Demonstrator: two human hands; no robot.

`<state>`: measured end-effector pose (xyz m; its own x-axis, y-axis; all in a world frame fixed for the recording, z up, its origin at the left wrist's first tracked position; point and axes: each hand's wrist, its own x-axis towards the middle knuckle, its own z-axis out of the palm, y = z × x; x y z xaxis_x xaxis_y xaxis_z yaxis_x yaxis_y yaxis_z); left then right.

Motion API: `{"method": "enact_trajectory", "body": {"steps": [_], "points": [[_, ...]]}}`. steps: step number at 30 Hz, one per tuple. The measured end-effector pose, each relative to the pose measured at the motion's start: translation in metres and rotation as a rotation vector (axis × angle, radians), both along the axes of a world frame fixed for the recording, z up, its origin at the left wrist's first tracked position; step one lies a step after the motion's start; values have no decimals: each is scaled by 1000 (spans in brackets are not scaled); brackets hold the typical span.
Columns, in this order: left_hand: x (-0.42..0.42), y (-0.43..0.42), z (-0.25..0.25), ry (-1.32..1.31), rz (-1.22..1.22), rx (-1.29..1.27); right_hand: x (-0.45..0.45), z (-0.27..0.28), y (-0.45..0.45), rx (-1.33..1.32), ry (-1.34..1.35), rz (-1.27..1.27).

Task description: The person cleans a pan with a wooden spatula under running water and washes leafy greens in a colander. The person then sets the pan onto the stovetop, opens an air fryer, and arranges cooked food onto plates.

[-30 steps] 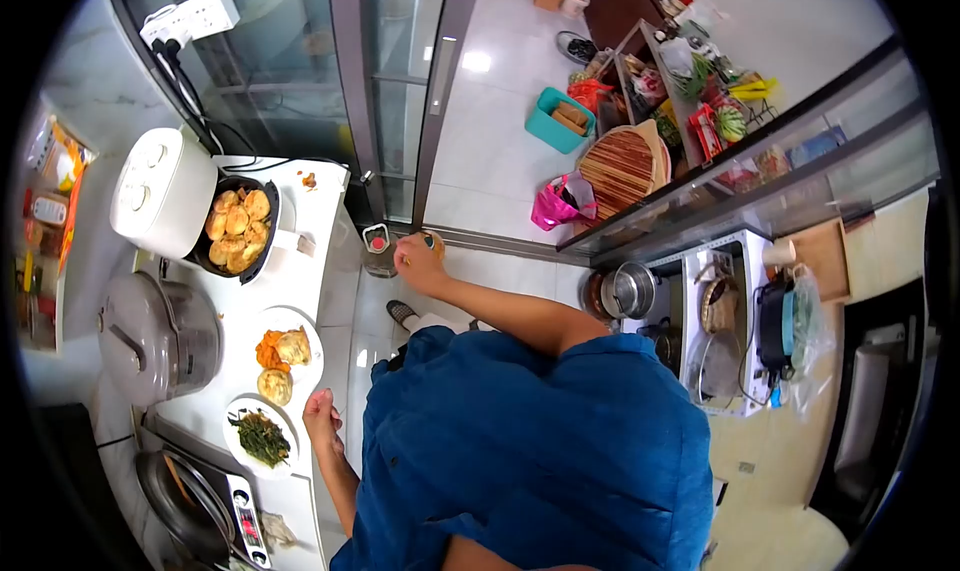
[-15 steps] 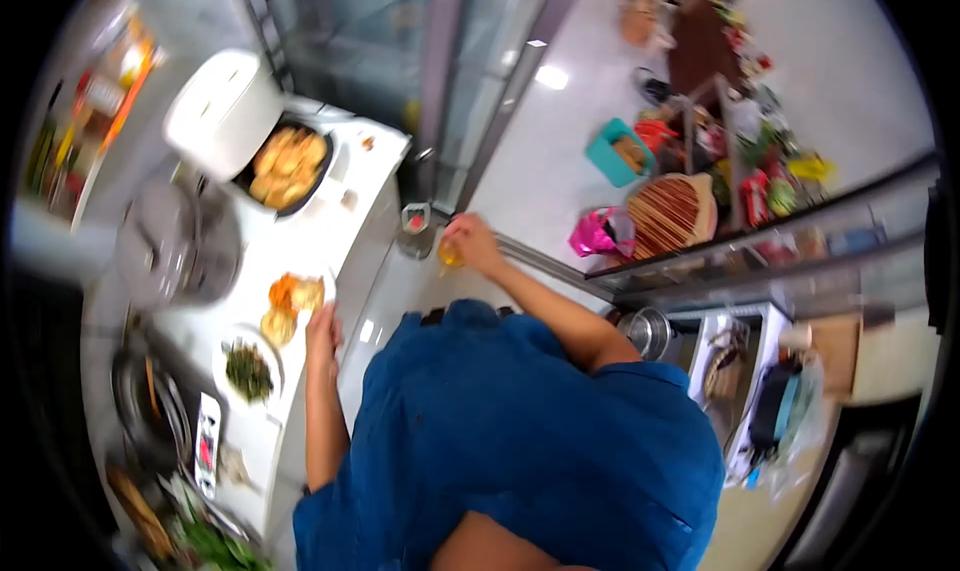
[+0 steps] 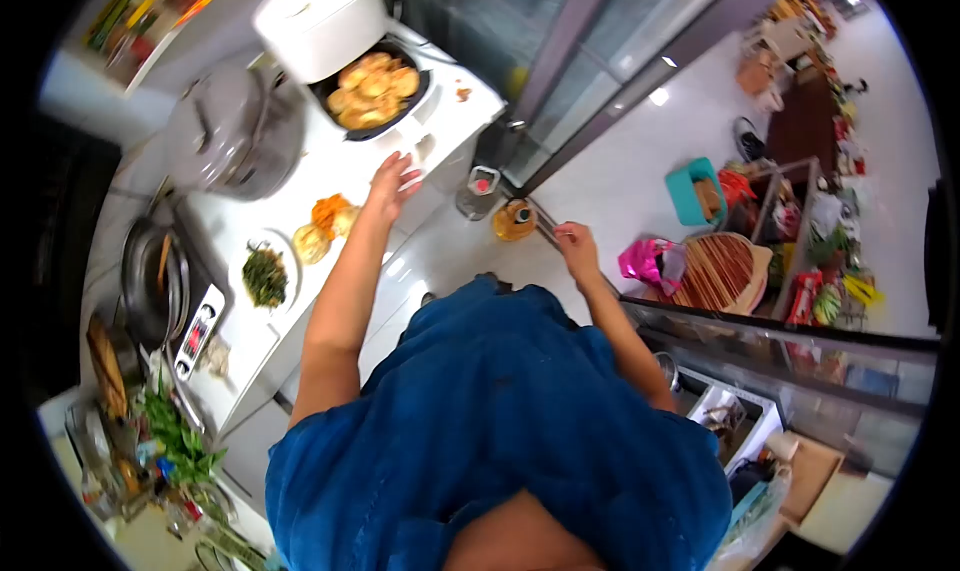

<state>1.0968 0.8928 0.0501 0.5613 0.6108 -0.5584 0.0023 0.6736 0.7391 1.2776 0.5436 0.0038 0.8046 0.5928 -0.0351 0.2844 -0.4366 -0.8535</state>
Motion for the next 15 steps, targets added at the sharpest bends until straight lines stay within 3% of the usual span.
{"method": "enact_trajectory", "body": {"steps": [8,15], "points": [[26,-13,9,29,-58,94,5,8,-21,-67,54,-77],[-49,-38,27,42,-69,160,-11,19,33,-61,135,105]]}}
